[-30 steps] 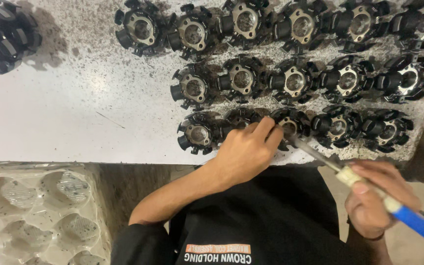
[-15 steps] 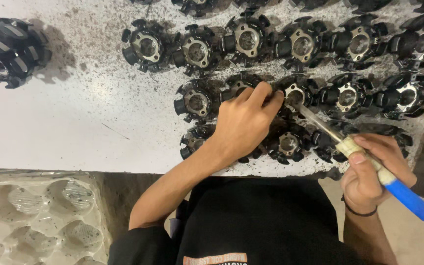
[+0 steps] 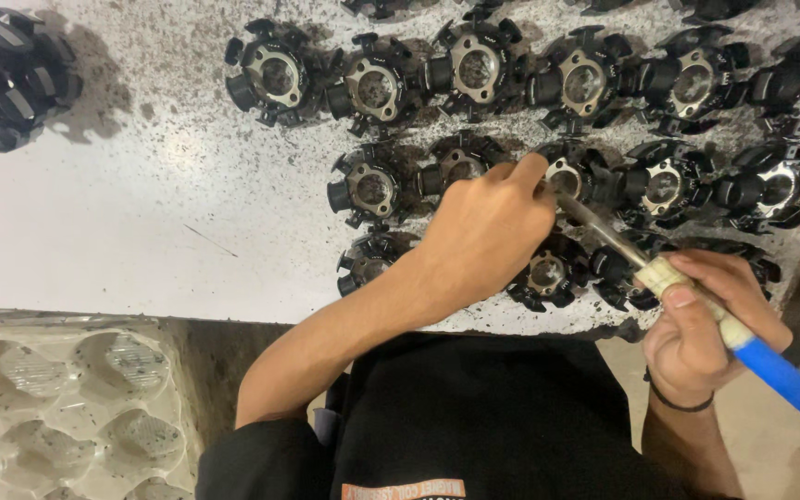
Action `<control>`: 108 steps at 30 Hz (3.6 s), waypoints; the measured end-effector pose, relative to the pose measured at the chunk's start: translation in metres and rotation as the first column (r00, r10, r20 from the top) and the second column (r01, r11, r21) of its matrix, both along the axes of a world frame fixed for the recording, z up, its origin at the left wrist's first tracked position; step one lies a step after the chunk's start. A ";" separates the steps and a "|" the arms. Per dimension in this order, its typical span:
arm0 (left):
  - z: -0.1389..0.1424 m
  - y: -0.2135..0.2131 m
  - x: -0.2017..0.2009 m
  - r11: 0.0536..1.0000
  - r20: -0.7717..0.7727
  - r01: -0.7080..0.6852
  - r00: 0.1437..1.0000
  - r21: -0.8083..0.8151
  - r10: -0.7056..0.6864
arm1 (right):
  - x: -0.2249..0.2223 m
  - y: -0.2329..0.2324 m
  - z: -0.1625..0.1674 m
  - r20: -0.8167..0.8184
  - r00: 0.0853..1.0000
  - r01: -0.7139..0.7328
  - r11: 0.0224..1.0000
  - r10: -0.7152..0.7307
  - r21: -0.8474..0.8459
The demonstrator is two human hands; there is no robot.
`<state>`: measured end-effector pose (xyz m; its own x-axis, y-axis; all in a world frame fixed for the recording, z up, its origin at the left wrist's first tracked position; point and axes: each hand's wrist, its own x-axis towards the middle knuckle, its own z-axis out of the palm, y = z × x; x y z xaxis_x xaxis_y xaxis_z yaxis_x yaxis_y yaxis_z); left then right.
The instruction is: The person arranges black plastic wheel-hub components on a workbench and uses a heated soldering iron to melt residue from the center of each component, working through them one at a time and setting cleaned parts aside.
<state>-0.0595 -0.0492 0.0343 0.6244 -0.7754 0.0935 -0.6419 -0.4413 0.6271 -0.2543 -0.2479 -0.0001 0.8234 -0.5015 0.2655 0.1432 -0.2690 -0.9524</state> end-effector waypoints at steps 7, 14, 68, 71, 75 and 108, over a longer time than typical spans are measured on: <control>-0.003 0.004 0.001 0.998 -0.056 -0.032 0.998 -0.054 0.029 | -0.001 -0.002 -0.003 -0.037 0.999 -0.004 0.984 0.011 0.176; -0.009 -0.001 -0.001 0.998 -0.063 -0.034 0.998 -0.052 0.031 | 0.001 0.001 0.008 -0.110 0.994 -0.059 0.951 0.027 -0.302; -0.030 -0.017 0.045 0.971 0.138 -0.236 0.963 0.018 0.232 | 0.089 -0.030 0.011 -0.016 0.994 -0.100 0.981 0.104 0.165; -0.020 -0.025 0.056 0.980 0.090 -0.192 0.978 0.046 0.187 | 0.094 -0.028 0.017 -0.014 0.994 -0.106 0.984 0.109 0.144; -0.014 -0.032 0.070 0.989 0.084 -0.141 0.987 0.039 0.138 | 0.099 -0.026 0.022 0.021 0.991 -0.135 0.978 0.134 0.158; -0.036 -0.029 0.058 0.972 0.124 -0.200 0.969 -0.127 0.215 | 0.089 -0.033 0.002 0.033 0.989 -0.147 0.966 0.143 0.211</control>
<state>-0.0019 -0.0784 -0.0018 0.7457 -0.6100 0.2680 -0.6266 -0.5055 0.5932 -0.1657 -0.2812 0.0022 0.8876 -0.4236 0.1811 0.1831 -0.0364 -0.9824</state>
